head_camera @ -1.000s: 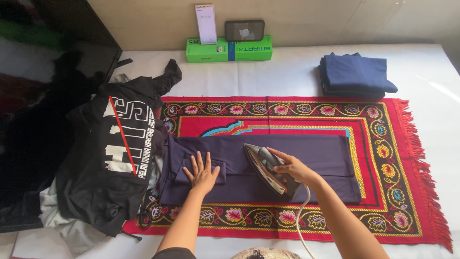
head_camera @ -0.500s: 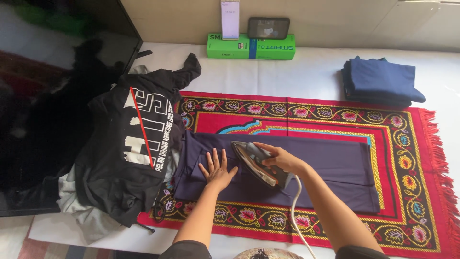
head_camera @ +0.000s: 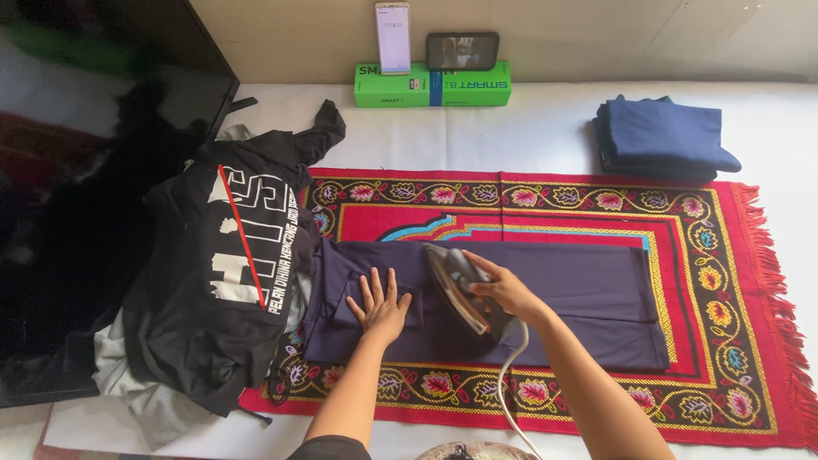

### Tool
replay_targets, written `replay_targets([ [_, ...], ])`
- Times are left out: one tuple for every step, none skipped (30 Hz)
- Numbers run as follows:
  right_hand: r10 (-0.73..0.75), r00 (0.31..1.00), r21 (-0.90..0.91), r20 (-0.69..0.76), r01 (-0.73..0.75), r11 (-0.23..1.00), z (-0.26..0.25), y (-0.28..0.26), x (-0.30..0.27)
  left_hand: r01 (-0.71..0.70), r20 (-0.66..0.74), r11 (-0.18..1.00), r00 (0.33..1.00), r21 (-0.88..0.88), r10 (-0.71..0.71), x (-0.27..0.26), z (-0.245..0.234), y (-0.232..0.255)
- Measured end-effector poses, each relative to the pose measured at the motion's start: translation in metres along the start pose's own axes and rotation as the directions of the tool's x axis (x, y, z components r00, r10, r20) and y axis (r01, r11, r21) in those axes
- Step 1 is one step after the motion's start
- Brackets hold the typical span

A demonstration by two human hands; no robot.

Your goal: Ironing and folding a pair of blue trousers on a decorative rug.

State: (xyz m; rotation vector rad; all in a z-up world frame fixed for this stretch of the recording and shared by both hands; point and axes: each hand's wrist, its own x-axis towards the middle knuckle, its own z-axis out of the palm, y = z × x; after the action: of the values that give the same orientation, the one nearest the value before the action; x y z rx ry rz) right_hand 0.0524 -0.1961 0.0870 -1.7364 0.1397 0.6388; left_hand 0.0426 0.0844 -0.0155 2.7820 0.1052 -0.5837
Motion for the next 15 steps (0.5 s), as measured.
replay_targets([
  [0.002,1.000,0.000,-0.003,-0.002,1.000,-0.010,0.010,-0.006,-0.002,0.002,1.000,1.000,0.000,0.002,0.000,0.001,0.000],
  [0.005,0.997,0.070,-0.073,0.001,0.998,-0.019,0.019,-0.012,-0.005,-0.011,1.000,1.000,0.009,0.005,0.001,0.003,0.000],
  [0.012,0.990,0.139,-0.141,0.008,0.990,-0.028,0.029,-0.017,-0.005,-0.025,1.000,1.000,0.018,0.006,0.001,0.004,-0.002],
  [0.013,0.990,0.140,-0.142,0.007,0.990,-0.039,0.038,-0.023,-0.006,-0.024,1.000,1.000,0.019,0.007,0.001,0.004,-0.002],
  [0.041,0.977,0.150,-0.208,-0.009,0.989,-0.051,0.047,-0.029,-0.003,-0.018,1.000,1.000,0.022,0.003,0.001,0.003,-0.002],
  [0.069,0.960,0.162,-0.272,-0.025,0.987,-0.063,0.056,-0.034,0.001,-0.012,1.000,1.000,0.025,0.000,0.001,0.003,-0.001],
  [0.071,0.959,0.163,-0.276,-0.026,0.986,-0.074,0.064,-0.039,-0.003,-0.009,1.000,1.000,0.026,0.003,0.001,0.003,-0.001],
  [0.069,0.947,0.223,-0.314,0.003,0.975,-0.086,0.073,-0.044,0.002,-0.011,1.000,1.000,0.025,-0.001,0.001,0.003,-0.001],
  [0.069,0.933,0.280,-0.354,0.036,0.959,-0.097,0.081,-0.048,0.006,-0.013,1.000,1.000,0.024,-0.005,0.001,0.003,-0.001],
  [0.071,0.931,0.282,-0.358,0.036,0.959,-0.108,0.087,-0.054,0.001,-0.011,1.000,1.000,0.025,-0.001,0.002,0.003,-0.001],
  [0.085,0.902,0.275,-0.423,0.038,0.961,-0.117,0.092,-0.059,0.000,-0.014,1.000,1.000,0.027,0.000,0.002,0.004,-0.001],
  [0.100,0.869,0.268,-0.485,0.039,0.963,-0.127,0.098,-0.065,-0.001,-0.016,1.000,1.000,0.030,0.001,0.002,0.004,-0.002],
  [0.100,0.867,0.270,-0.488,0.040,0.962,-0.138,0.109,-0.067,-0.004,-0.016,0.999,1.000,0.032,0.004,0.002,0.004,-0.002],
  [0.089,0.845,0.274,-0.528,0.070,0.959,-0.148,0.121,-0.069,0.003,-0.011,0.999,1.000,0.033,-0.003,0.002,0.004,-0.001],
  [0.078,0.820,0.276,-0.568,0.100,0.956,-0.158,0.131,-0.071,0.010,-0.006,0.999,1.000,0.034,-0.010,0.003,0.003,-0.001],
])
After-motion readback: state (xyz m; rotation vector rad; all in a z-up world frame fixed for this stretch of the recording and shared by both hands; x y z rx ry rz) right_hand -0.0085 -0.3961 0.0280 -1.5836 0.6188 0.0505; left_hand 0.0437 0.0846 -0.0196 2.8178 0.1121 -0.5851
